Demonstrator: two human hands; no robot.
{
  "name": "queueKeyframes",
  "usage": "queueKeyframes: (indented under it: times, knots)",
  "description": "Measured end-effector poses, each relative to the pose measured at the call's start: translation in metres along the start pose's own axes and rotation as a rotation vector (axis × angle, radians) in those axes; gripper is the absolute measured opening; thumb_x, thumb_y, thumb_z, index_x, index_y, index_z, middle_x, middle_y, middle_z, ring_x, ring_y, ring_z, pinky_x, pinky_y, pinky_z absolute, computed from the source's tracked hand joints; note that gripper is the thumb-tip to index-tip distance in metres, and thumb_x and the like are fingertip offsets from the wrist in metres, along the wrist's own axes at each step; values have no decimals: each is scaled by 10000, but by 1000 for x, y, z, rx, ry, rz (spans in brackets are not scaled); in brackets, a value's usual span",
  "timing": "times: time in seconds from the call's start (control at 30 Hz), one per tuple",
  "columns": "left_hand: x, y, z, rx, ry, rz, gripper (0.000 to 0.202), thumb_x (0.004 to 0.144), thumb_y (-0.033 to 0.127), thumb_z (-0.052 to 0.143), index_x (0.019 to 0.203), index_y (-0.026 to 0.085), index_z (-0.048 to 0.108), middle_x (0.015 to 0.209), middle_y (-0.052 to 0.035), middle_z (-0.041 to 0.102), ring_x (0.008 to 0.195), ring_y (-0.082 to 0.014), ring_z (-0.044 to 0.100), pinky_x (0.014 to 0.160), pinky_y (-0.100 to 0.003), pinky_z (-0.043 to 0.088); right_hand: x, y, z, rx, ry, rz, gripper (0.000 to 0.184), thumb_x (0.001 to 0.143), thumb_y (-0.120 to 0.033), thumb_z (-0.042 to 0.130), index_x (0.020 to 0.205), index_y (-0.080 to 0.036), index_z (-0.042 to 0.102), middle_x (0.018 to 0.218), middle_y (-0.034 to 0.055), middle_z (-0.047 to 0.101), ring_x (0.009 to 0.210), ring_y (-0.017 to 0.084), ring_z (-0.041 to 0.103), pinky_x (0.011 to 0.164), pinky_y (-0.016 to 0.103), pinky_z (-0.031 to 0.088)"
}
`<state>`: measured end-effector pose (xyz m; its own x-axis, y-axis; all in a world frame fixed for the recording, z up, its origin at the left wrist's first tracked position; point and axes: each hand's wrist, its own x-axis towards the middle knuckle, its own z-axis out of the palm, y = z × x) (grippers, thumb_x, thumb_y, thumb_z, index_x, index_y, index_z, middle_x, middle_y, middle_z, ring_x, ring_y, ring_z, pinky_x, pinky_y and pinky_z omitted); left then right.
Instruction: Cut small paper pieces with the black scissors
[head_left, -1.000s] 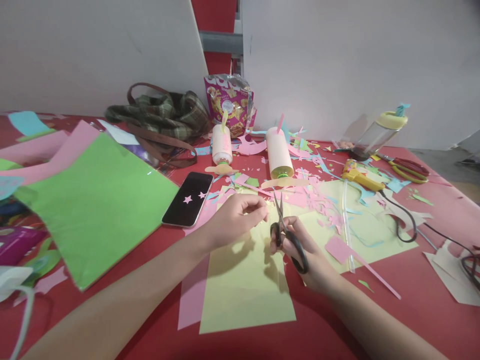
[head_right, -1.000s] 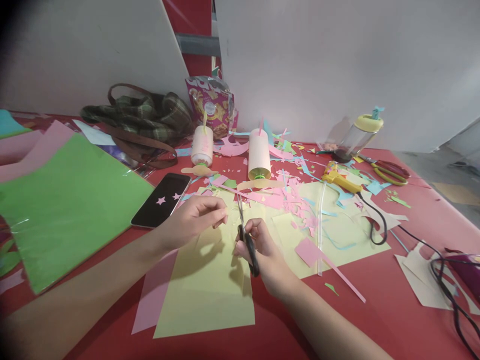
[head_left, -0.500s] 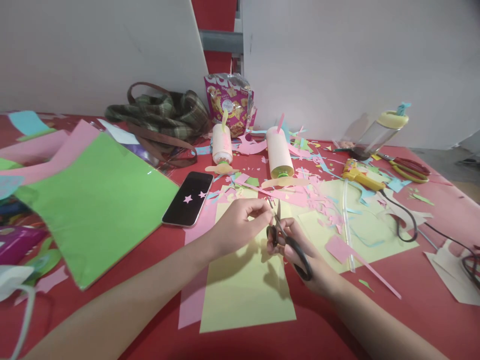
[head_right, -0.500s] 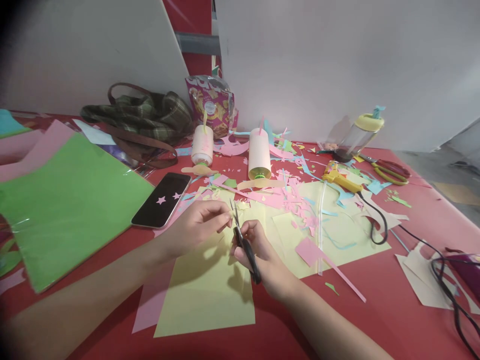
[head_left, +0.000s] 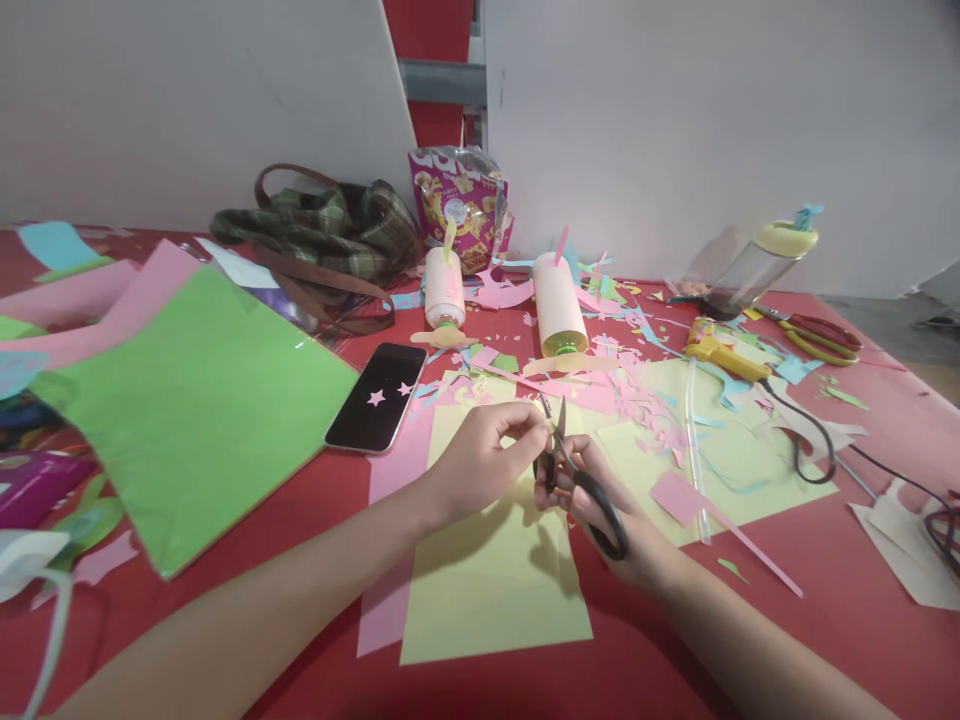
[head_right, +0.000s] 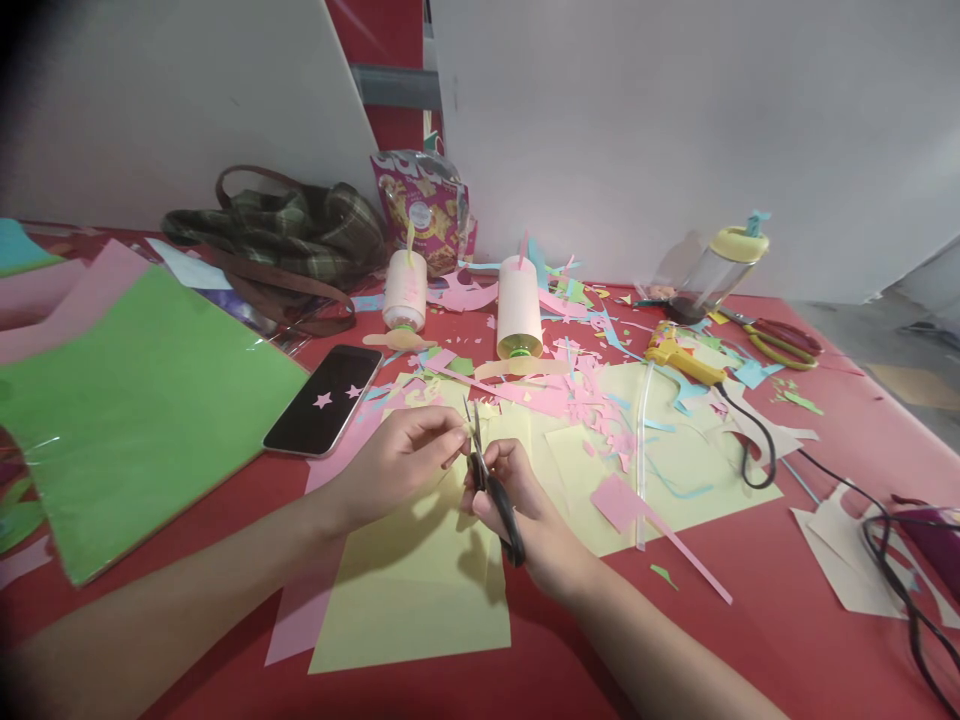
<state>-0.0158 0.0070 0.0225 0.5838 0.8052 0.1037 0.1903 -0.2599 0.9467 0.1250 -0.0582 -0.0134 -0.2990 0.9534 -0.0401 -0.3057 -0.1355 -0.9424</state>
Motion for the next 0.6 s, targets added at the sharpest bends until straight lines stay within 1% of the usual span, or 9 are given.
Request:
queueKeyframes:
  times: [0.2,0.33,0.6]
  knots:
    - [-1,0,2,-15,14,1,216,772,159,368,557,146,386,544,45,441,533,-59,429,523,-177,341,0,1,1,2,10,-8,225,734,-379,501,864,-256,365,772,4,412,691,140,453,687,307,349]
    - [-3,0,4,-57,8,-5,214,780,170,359,571,151,401,515,50,459,490,-57,444,499,-179,349,0,-1,1,-6,1,-7,221,742,-374,493,872,-257,360,774,0,399,694,135,447,674,295,348]
    - [-4,0,8,-80,40,-1,213,790,170,364,588,152,429,505,58,473,452,-43,449,466,-163,348,1,-2,3,-25,-1,-5,219,745,-373,486,869,-259,348,779,-6,388,674,123,431,660,283,351]
